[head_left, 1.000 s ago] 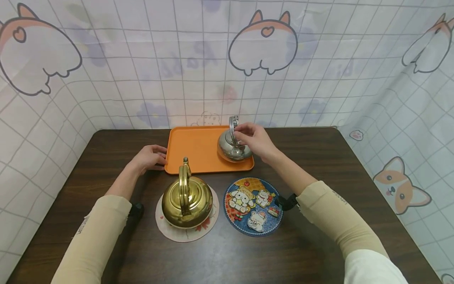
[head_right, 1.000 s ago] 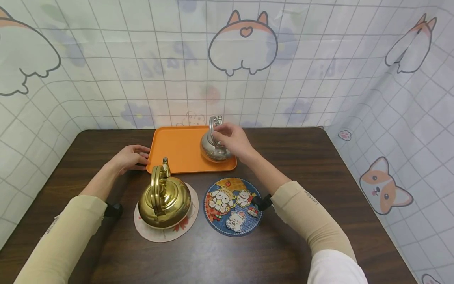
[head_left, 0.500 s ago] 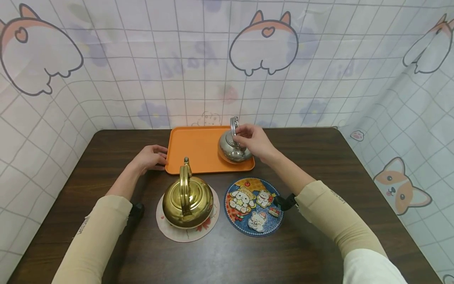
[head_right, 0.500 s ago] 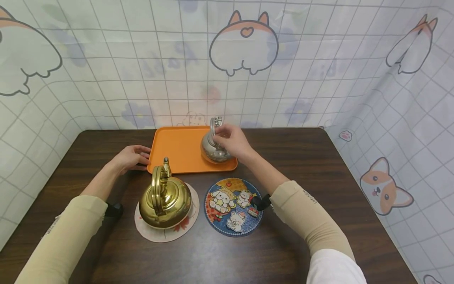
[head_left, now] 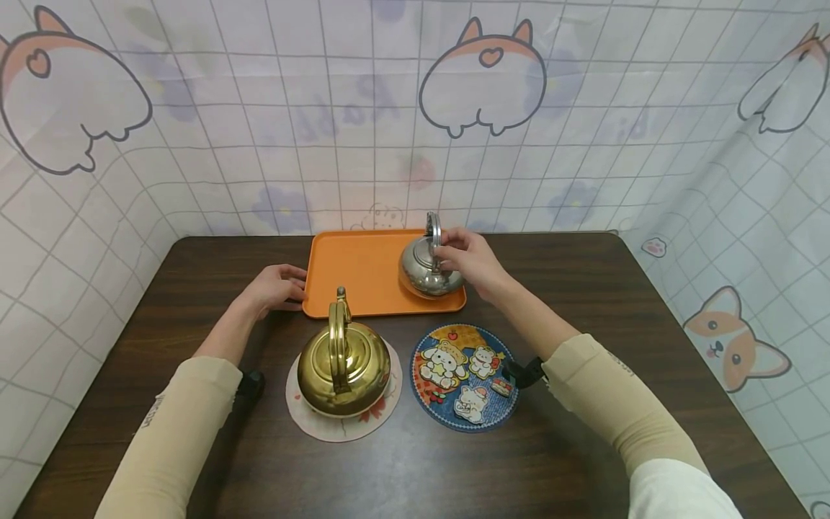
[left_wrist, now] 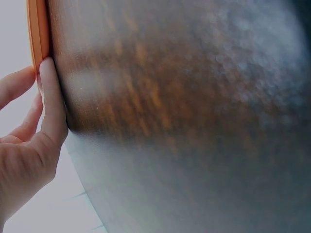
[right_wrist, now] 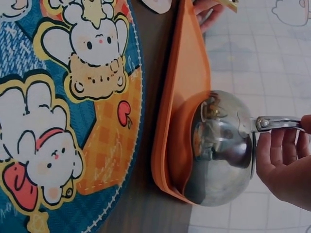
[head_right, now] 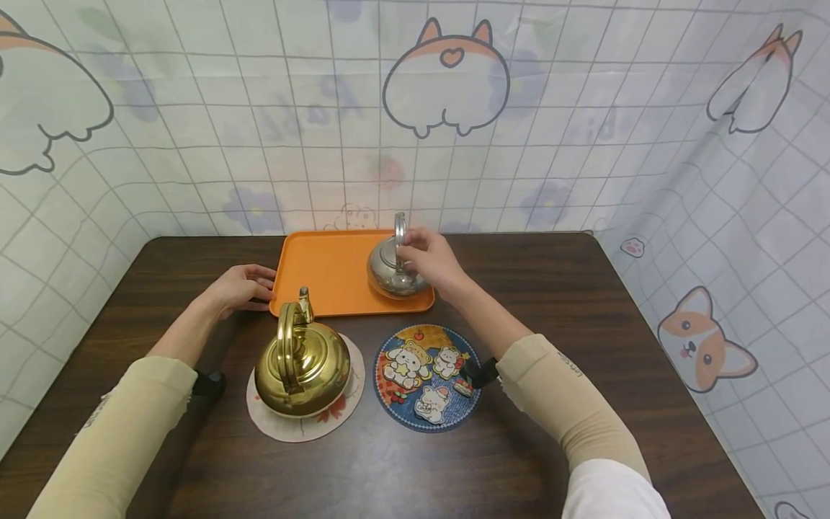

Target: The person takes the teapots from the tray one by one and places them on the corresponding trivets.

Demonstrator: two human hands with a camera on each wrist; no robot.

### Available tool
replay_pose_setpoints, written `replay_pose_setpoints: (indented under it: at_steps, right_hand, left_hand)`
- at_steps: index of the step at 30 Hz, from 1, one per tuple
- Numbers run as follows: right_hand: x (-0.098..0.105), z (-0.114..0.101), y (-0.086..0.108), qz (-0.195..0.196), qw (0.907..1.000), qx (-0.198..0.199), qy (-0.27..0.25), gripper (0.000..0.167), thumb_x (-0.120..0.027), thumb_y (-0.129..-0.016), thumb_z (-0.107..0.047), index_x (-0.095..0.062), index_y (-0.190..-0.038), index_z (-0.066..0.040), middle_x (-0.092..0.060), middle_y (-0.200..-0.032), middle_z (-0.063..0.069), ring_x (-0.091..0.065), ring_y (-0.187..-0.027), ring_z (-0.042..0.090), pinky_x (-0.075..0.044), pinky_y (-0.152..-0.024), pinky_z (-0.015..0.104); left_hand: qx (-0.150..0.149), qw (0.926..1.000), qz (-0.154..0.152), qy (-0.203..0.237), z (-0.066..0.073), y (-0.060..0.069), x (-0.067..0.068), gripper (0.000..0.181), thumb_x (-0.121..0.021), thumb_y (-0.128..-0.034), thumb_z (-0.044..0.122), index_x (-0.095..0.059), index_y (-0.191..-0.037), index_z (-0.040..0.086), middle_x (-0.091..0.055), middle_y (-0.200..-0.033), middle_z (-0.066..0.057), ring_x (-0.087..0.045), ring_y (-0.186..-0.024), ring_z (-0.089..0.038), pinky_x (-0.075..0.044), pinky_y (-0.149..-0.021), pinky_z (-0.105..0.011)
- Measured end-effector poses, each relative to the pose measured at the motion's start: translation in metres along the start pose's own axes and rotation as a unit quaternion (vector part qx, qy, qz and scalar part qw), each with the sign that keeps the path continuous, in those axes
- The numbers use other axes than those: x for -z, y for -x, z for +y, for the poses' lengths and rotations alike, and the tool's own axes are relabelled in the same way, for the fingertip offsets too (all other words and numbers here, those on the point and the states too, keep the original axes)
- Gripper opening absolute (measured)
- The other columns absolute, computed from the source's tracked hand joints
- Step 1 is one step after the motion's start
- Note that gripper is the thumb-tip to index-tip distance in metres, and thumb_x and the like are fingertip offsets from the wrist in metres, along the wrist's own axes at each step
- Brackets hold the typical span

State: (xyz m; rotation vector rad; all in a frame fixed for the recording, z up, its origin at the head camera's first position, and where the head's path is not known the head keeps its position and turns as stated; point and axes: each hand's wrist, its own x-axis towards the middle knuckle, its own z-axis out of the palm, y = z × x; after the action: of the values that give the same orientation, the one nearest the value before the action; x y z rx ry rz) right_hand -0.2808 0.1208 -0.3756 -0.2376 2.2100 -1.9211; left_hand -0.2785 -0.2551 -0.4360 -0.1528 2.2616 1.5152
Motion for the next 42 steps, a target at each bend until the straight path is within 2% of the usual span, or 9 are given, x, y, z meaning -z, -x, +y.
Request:
replay_pose_setpoints:
  at_steps: [8,18,26,36,42]
  right_hand:
    - [-0.001,0.005,0.001,0.008,0.9996,-0.004,-0.025,0.015,-0.06,-0.103,-0.008,-0.053,-0.112,0.002,-0.059,-0.11,0.012,-0.062,-0.102,0.023,-0.054,-0.098,0.044]
    - [0.001,0.01,0.005,0.006,0.9997,0.007,-0.021,0.014,-0.062,-0.102,-0.004,-0.055,-0.111,0.002,-0.058,-0.106,0.009,-0.06,-0.101,0.02,-0.054,-0.099,0.046]
    - [0.003,0.015,0.007,0.0,0.9995,0.024,-0.021,0.014,-0.064,-0.1,-0.002,-0.056,-0.111,0.001,-0.058,-0.106,0.008,-0.059,-0.099,0.018,-0.055,-0.095,0.043]
    - [0.003,0.015,0.007,-0.001,0.9994,0.029,-0.019,0.021,-0.065,-0.101,-0.004,-0.057,-0.119,0.003,-0.058,-0.115,0.011,-0.059,-0.105,0.022,-0.056,-0.094,0.043]
    - [0.004,0.015,0.007,0.004,0.9993,0.033,-0.014,0.022,-0.065,-0.101,-0.004,-0.058,-0.121,0.004,-0.059,-0.114,0.011,-0.058,-0.103,0.021,-0.056,-0.091,0.041]
  left_hand:
    - [0.0,1.0,-0.005,0.0,0.002,0.002,0.0,0.057,-0.058,-0.0991,-0.006,-0.036,-0.151,-0.009,-0.05,-0.142,-0.033,-0.061,-0.116,-0.038,-0.057,-0.094,-0.044]
    - [0.004,1.0,0.004,-0.003,0.0,0.0,0.001,0.055,-0.059,-0.0991,-0.005,-0.038,-0.15,-0.008,-0.051,-0.14,-0.031,-0.064,-0.11,-0.032,-0.059,-0.09,-0.04]
    - [0.005,1.0,0.004,-0.005,-0.002,-0.002,0.001,0.055,-0.058,-0.0991,-0.005,-0.038,-0.15,-0.008,-0.051,-0.14,-0.031,-0.063,-0.111,-0.033,-0.059,-0.09,-0.04]
    - [0.004,1.0,0.004,-0.004,-0.001,-0.001,0.0,0.056,-0.059,-0.0987,-0.005,-0.037,-0.151,-0.008,-0.051,-0.141,-0.031,-0.063,-0.113,-0.035,-0.059,-0.092,-0.041]
    - [0.003,1.0,0.001,0.001,0.0,0.001,0.0,0.058,-0.059,-0.0986,-0.005,-0.036,-0.151,-0.008,-0.05,-0.141,-0.032,-0.061,-0.116,-0.038,-0.057,-0.095,-0.044]
